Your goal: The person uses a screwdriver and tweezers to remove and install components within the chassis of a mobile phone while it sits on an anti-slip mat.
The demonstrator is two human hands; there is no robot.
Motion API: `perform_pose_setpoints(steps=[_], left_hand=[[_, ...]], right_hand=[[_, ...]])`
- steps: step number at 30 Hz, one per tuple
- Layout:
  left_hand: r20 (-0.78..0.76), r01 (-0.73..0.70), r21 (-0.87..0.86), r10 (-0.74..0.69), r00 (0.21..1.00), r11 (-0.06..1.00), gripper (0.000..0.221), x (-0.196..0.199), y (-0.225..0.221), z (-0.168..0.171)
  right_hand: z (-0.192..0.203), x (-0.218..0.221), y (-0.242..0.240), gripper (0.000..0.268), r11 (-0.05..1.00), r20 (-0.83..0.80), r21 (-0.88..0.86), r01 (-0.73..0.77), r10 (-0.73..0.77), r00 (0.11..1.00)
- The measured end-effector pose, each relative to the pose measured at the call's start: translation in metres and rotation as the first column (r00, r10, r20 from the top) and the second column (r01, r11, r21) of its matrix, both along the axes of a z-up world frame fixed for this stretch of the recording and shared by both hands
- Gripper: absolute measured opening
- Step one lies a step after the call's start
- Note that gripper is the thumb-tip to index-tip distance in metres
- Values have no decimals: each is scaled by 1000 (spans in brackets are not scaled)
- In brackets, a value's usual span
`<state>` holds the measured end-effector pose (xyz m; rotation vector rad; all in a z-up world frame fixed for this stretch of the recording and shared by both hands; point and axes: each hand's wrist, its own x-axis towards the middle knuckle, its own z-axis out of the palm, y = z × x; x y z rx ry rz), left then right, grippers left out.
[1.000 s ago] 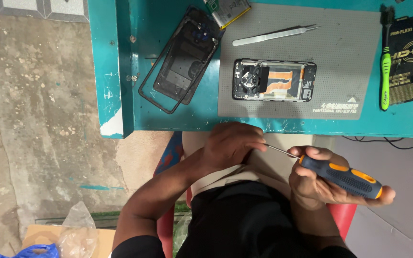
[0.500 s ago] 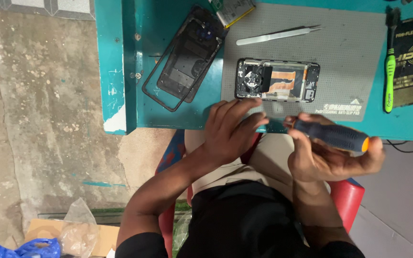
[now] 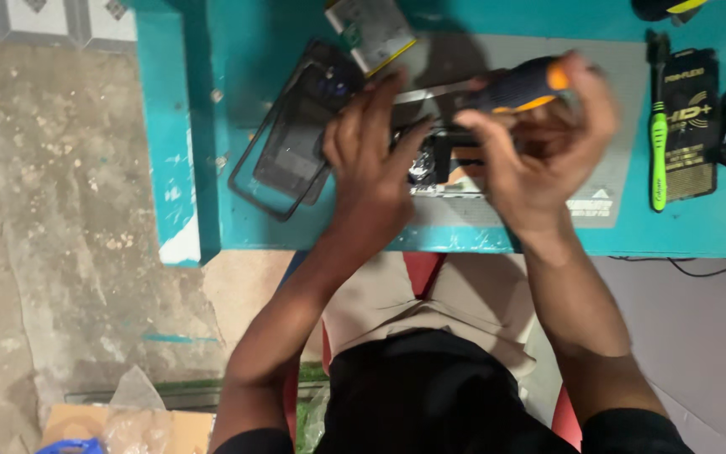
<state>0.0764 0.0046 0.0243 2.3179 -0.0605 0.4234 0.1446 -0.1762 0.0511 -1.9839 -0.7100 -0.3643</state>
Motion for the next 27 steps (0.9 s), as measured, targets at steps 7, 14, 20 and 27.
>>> perform_pose_setpoints(steps=[7,14,20,27], left_hand=[[-79,76,6,-75,994,997,52,1,9,-1],[-66,116,-33,-118,991,993,41,-4,10,-4],[-92,106,-12,-106,990,994,37,-4,9,-7],[-116,105,-24,-107,987,994,45,0,10,-6]], right_hand=[[-10,1,7,84,980,-136,160,-122,144,980],[-2,-4,4,82,996,-155,74,-56,67,986],[-8,-13,2,82,998,-193,69,5,9,981],[-10,-11,-1,83,999,-178,47,-11,20,984]])
